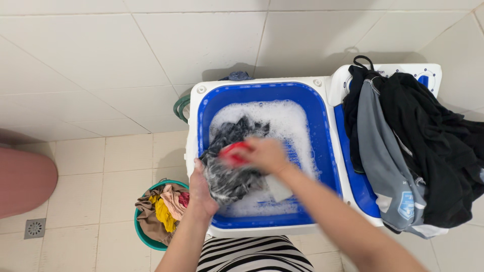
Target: The person hand washes a dark garment in a blue basin filled with soapy water. They scrub the fabric with their hands and a red brush, then rinse and wring out the item before placing it in a green bucket.
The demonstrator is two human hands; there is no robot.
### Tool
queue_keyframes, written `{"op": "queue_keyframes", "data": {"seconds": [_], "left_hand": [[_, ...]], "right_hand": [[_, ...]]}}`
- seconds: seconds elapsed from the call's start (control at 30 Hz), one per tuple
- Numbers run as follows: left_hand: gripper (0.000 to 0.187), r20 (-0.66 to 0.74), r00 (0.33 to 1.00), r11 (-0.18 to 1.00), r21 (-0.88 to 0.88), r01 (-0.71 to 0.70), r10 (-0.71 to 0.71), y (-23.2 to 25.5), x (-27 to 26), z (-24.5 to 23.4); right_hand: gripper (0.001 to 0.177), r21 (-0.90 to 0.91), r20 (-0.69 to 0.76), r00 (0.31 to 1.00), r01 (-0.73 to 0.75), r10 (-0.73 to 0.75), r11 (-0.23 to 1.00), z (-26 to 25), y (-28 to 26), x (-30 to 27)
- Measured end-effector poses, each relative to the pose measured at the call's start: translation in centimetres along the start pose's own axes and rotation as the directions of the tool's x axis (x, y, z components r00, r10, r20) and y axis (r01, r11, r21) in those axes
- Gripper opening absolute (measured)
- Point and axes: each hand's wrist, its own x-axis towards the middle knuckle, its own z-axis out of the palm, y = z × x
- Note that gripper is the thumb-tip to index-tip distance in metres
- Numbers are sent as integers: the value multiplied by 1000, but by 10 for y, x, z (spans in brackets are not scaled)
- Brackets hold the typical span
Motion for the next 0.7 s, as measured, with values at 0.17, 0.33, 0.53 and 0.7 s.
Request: {"op": "queue_keyframes", "data": {"seconds": [0.17, 0.33, 0.53, 0.7], "left_hand": [[77, 8, 999, 998, 31, -54, 53, 11, -12, 10], [79, -46, 999, 1000, 12, 27, -26, 19, -9, 5], [74, -13, 999, 996, 84, -40, 41, 19, -15, -5], [72, 0, 1000, 992, 124, 0, 0, 20, -8, -20]], "right_hand": [[70, -385, 8, 947, -293, 320, 876, -34, 56, 17], [67, 334, -111, 992, -18, 58, 942, 46, -45, -13], [61, -281, 122, 974, -150, 190, 948, 6, 37, 3], [63, -173, -40, 929, -369, 368, 913, -7, 25, 2]]}}
